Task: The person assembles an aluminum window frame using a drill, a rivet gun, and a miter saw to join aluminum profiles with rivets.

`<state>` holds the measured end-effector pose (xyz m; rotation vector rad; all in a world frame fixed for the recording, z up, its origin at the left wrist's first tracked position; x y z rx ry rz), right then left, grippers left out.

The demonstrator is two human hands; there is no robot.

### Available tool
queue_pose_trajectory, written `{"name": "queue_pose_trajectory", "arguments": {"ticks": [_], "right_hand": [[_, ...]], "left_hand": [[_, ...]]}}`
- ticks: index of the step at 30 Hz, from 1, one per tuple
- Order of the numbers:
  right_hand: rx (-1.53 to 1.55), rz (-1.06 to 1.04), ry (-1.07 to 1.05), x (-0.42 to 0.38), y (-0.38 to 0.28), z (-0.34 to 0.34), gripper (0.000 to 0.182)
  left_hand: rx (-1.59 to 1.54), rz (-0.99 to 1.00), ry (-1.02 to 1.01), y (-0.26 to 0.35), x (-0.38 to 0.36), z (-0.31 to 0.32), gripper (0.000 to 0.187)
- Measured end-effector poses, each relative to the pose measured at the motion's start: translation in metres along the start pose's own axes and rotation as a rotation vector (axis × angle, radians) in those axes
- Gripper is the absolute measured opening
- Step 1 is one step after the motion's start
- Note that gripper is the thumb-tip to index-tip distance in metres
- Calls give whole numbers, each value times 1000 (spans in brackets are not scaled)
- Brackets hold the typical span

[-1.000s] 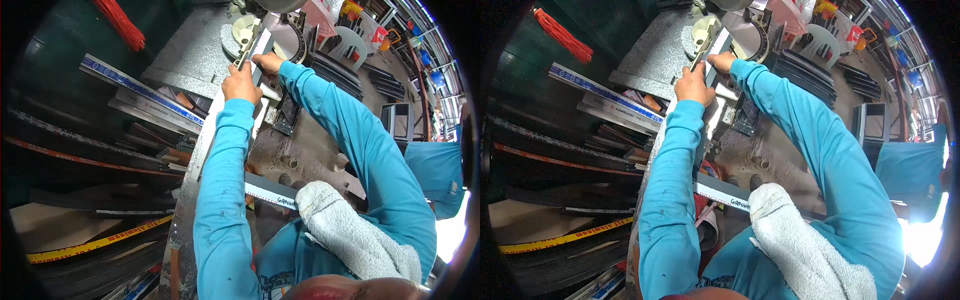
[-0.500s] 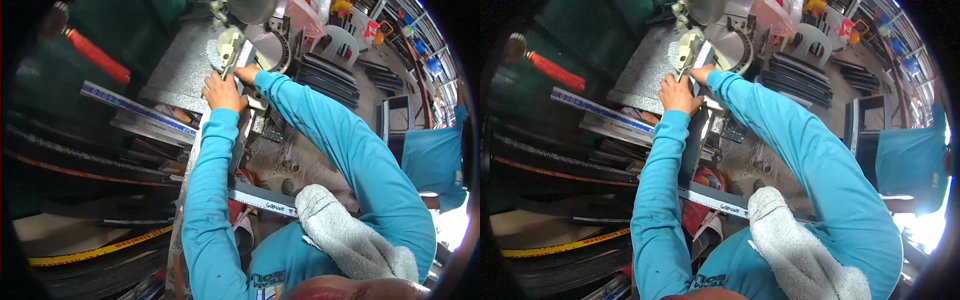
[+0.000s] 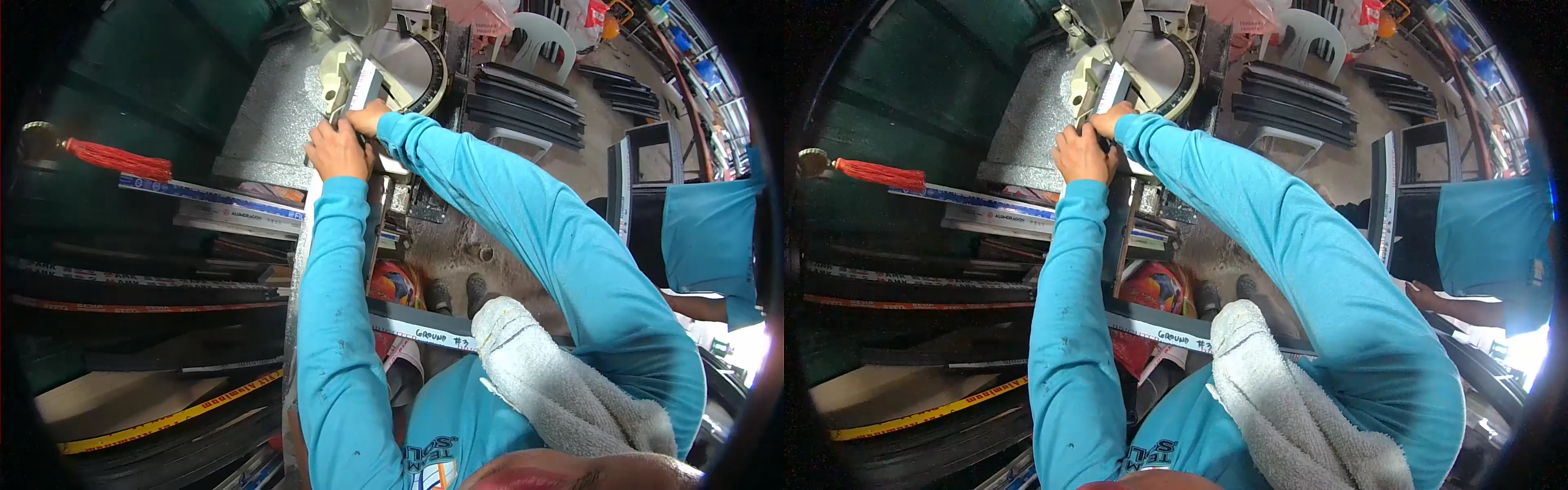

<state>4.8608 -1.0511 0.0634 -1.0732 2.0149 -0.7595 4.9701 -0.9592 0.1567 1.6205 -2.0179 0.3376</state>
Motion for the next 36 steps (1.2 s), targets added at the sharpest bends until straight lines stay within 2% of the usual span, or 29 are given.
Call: {"name": "queue_pose_trajectory", "arguments": {"ticks": [1,4,5,8,9,10,11,12,13,14,15,16,18,19,20,23,24,26,27,28,30,31,32,34,35,36], "right_hand": [[8,-4,-25,2,1,1,89],[-6,39,4,1,2,0,91],[-3,7,79,-4,-1,-2,80],[-3,-75,-237,-21,-15,-20,63],[16,105,-281,-42,-16,-36,53],[-89,39,-382,-35,-14,-44,58],[-78,-358,-321,-48,-33,-72,58],[-154,-276,-293,-79,-47,-109,55],[-197,-679,-258,-56,-52,-119,50],[-107,-902,-90,-84,-79,-166,42],[-12,-968,-31,-95,-97,-195,38],[130,-921,-13,-105,-113,-215,34],[-158,-1082,248,-93,-110,-199,37],[-430,-845,80,-77,-95,-168,43],[-494,-669,-85,-38,-68,-121,49],[-23,-189,-266,-49,-19,-58,62],[188,-89,-180,-56,-14,-50,60],[-165,-374,-47,-62,0,-46,58],[-156,-573,-54,-88,8,-79,56],[-158,-754,-64,-122,10,-120,54],[-231,-908,72,-161,53,-230,54],[-173,-810,223,-178,88,-289,52],[-196,-527,546,-185,155,-337,52],[-450,-345,749,-248,259,-422,69],[-595,-261,675,-275,301,-430,71],[-105,101,562,-285,408,-435,69]], "left_hand": [[35,35,20,0,3,0,53],[-71,-56,5,-2,4,1,47],[-82,-71,-22,-3,5,4,47],[-48,-90,-60,-4,6,6,47],[-32,-101,-77,-4,6,5,47],[-26,-102,-67,-4,9,3,47],[-20,-101,-63,-3,10,2,47],[-17,-101,-64,-3,7,2,47],[-26,-79,-44,-3,7,4,47],[-29,-82,-61,-2,6,3,47],[-26,-95,-73,-2,5,1,47],[-27,-99,-77,-1,9,-1,47],[-35,-88,-90,0,9,3,48],[-29,-84,-114,-1,10,3,50],[-22,-85,-139,-3,10,4,52],[-13,-94,-139,-8,13,2,55],[-20,-89,-156,-5,9,3,56],[-27,-48,-82,-10,11,8,57],[-44,-6,-99,-12,10,14,55],[-83,31,22,-14,8,18,53],[-33,16,-13,-11,9,15,51],[-21,23,-49,-11,11,18,54],[-54,28,-60,-11,12,16,57],[-36,16,-43,-13,9,18,58],[-73,40,-4,-16,8,21,57],[55,40,-16,-10,10,13,51]]}}
Point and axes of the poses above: each hand's wrist, its own x-axis towards the middle knuckle, its own z-axis out of the palm, y = z × x, the point moved 5 cm from there along x, towards the middle knuckle, and after that the axes turned 13 degrees about y, right-handed, at the moved point
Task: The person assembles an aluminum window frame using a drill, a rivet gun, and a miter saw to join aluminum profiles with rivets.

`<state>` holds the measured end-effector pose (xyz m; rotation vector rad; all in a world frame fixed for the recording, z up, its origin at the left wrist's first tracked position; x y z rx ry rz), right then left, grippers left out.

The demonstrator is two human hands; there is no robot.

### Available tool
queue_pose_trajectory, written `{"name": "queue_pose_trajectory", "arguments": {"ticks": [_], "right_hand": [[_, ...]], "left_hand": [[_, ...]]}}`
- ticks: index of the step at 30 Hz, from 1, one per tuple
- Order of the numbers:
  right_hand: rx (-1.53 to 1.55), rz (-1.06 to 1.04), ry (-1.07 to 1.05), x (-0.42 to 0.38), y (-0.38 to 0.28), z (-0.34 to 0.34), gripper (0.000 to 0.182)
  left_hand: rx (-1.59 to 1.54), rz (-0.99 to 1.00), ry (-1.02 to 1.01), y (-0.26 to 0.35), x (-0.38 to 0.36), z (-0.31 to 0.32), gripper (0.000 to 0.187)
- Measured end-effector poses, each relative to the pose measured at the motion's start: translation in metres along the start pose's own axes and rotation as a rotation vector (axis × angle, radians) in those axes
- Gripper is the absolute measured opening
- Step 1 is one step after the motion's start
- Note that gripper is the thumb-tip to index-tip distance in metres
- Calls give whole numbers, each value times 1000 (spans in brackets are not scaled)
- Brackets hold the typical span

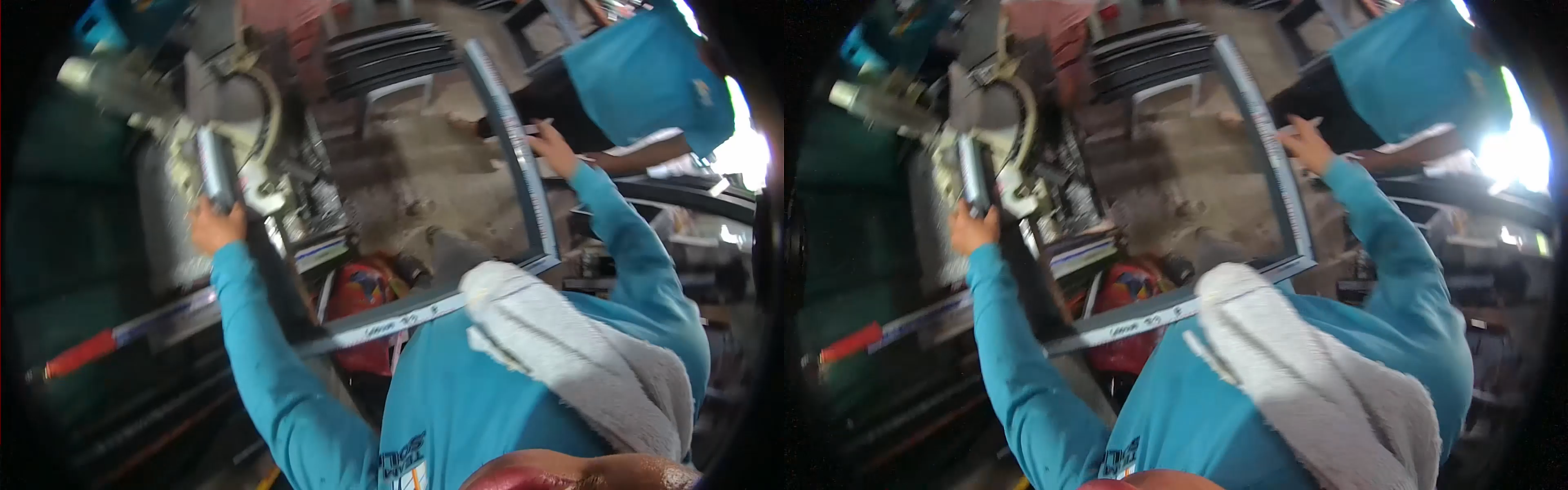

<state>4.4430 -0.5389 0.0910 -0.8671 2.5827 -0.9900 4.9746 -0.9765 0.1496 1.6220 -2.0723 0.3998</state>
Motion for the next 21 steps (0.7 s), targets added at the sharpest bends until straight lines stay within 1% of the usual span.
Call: {"name": "queue_pose_trajectory", "arguments": {"ticks": [2,3,4,7,10,11,12,14,15,17,18,20,21], "right_hand": [[288,341,-112,-48,12,-2,70],[410,521,-134,-73,18,-3,71],[656,720,-283,-94,15,5,69],[931,770,-573,-126,-67,0,53],[685,626,-537,-120,-55,-12,53],[722,623,-571,-118,-60,-17,53],[771,653,-547,-117,-62,-21,51],[825,643,-498,-118,-76,-24,50],[781,649,-514,-118,-71,-21,50],[690,663,-541,-118,-51,-5,50],[612,613,-575,-118,-47,5,50],[566,692,-516,-122,-44,13,48],[577,690,-514,-121,-48,14,48]], "left_hand": [[-11,-2,-1,2,0,-2,50],[-78,-4,-28,6,0,-9,50],[-95,-22,-60,6,1,-10,49],[-74,-23,-52,8,2,-12,49],[-52,-33,-59,9,1,-11,50],[-45,-39,-82,9,2,-10,50],[-33,-39,-82,9,2,-9,49],[-12,-45,-83,9,2,-8,48],[21,-68,-134,11,3,-9,52],[47,-82,-114,11,1,-7,56],[60,-89,-104,11,0,-6,58],[61,-83,-115,14,0,-11,59],[64,-80,-116,14,2,-13,60]]}}
Point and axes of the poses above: each hand's wrist, its own x-axis towards the middle knuckle, its own z-axis out of the palm, y = z × x, the point moved 5 cm from there along x, towards the middle knuckle, and after that the axes turned 13 degrees about y, right-handed, at the moved point
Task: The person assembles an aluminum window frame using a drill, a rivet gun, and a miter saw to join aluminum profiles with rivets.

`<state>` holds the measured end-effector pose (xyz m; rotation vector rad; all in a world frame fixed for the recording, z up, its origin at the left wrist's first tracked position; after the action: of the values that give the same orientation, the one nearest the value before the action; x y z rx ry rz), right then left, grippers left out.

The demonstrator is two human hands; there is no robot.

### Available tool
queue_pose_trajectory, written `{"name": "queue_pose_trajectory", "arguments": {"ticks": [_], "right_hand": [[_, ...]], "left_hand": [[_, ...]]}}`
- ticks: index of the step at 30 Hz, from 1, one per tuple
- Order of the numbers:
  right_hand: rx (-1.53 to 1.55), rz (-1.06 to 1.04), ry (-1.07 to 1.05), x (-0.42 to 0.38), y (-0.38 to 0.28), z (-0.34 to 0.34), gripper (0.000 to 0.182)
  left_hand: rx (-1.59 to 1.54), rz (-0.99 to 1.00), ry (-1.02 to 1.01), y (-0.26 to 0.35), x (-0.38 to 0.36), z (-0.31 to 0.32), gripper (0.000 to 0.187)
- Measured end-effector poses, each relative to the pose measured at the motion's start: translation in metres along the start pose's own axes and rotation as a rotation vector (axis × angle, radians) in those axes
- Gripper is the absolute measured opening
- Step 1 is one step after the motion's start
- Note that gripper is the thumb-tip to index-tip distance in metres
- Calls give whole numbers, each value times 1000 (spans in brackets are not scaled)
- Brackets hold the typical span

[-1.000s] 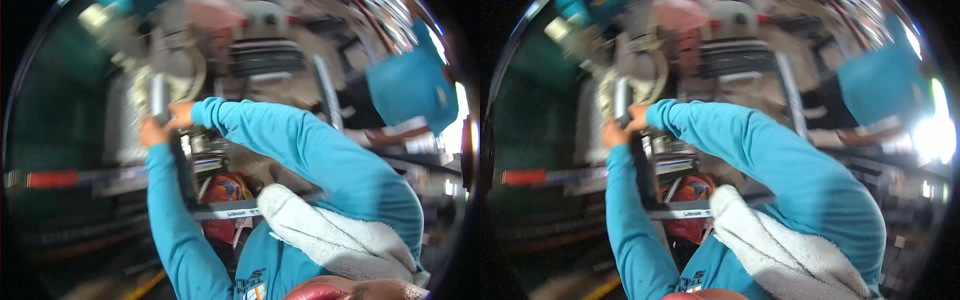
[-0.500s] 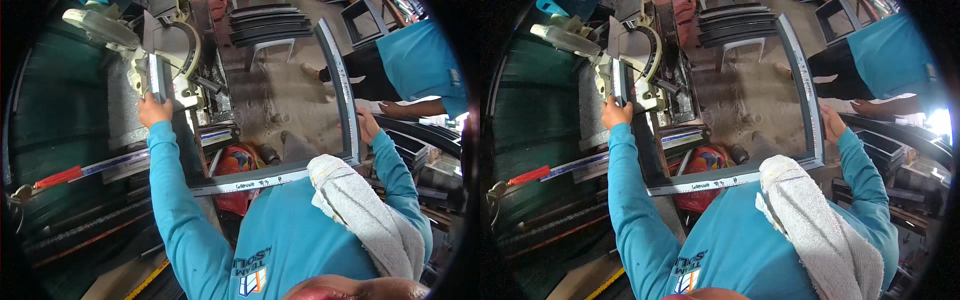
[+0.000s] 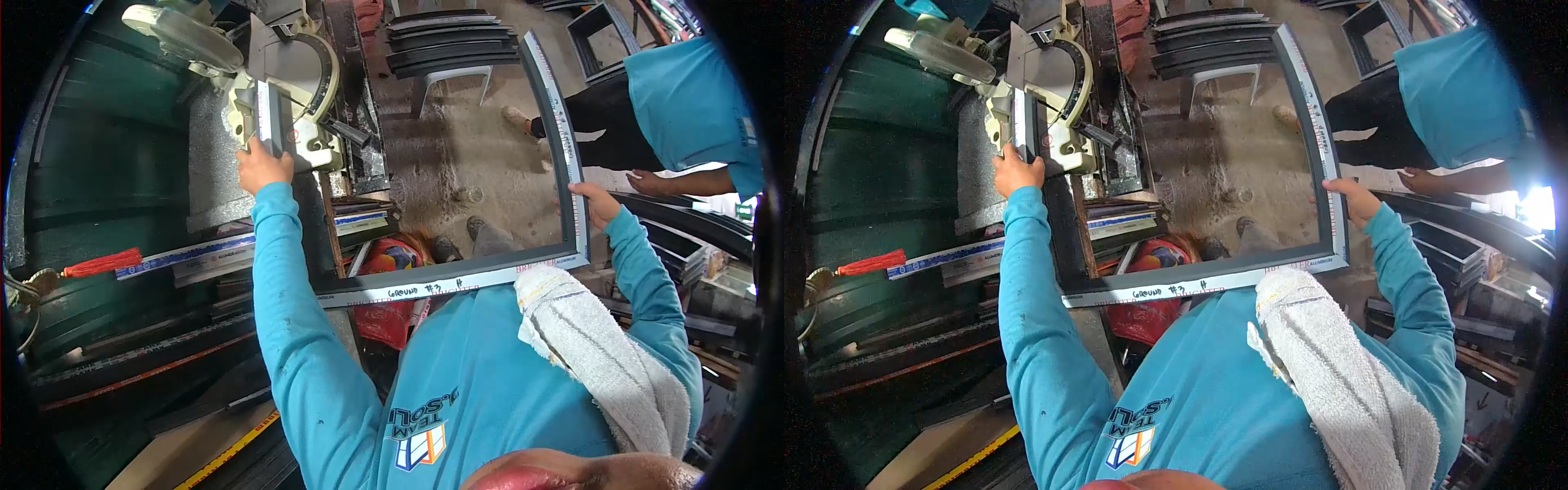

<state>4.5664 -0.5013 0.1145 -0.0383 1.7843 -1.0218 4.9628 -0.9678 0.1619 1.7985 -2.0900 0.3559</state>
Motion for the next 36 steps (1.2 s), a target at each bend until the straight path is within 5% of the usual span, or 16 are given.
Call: {"name": "queue_pose_trajectory", "arguments": {"ticks": [8,11,13,15,17,19,23,24,29,36], "right_hand": [[204,39,-68,5,-4,-6,46],[-272,-972,562,31,-45,-32,46],[-33,-955,340,-22,-125,60,43],[-176,-1137,94,-20,-169,161,29],[-184,-872,-342,31,-176,277,33],[-335,-745,-477,105,-178,391,29],[-142,-525,-296,126,-191,520,43],[-222,-606,-203,139,-189,539,46],[-264,-868,158,134,-184,542,46],[-260,-721,0,138,-185,540,41]], "left_hand": [[-1,28,7,-1,1,3,59],[17,8,-54,1,1,1,65],[5,-7,-79,2,1,0,65],[-16,-3,-72,1,1,0,65],[-29,13,-51,1,0,-1,65],[-36,13,-52,0,0,1,66],[-73,9,-21,-3,0,4,64],[-76,16,-17,-5,1,5,64],[-118,15,-11,-5,0,4,63],[-200,30,6,-8,1,7,54]]}}
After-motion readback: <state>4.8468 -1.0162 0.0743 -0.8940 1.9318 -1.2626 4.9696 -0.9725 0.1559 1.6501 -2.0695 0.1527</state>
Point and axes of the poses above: each hand's wrist, its own x-axis towards the middle knuckle, its own z-axis out of the palm, y = z × x, the point moved 5 cm from there along x, towards the middle knuckle, and after that the axes turned 13 degrees about y, right-handed, at the moved point
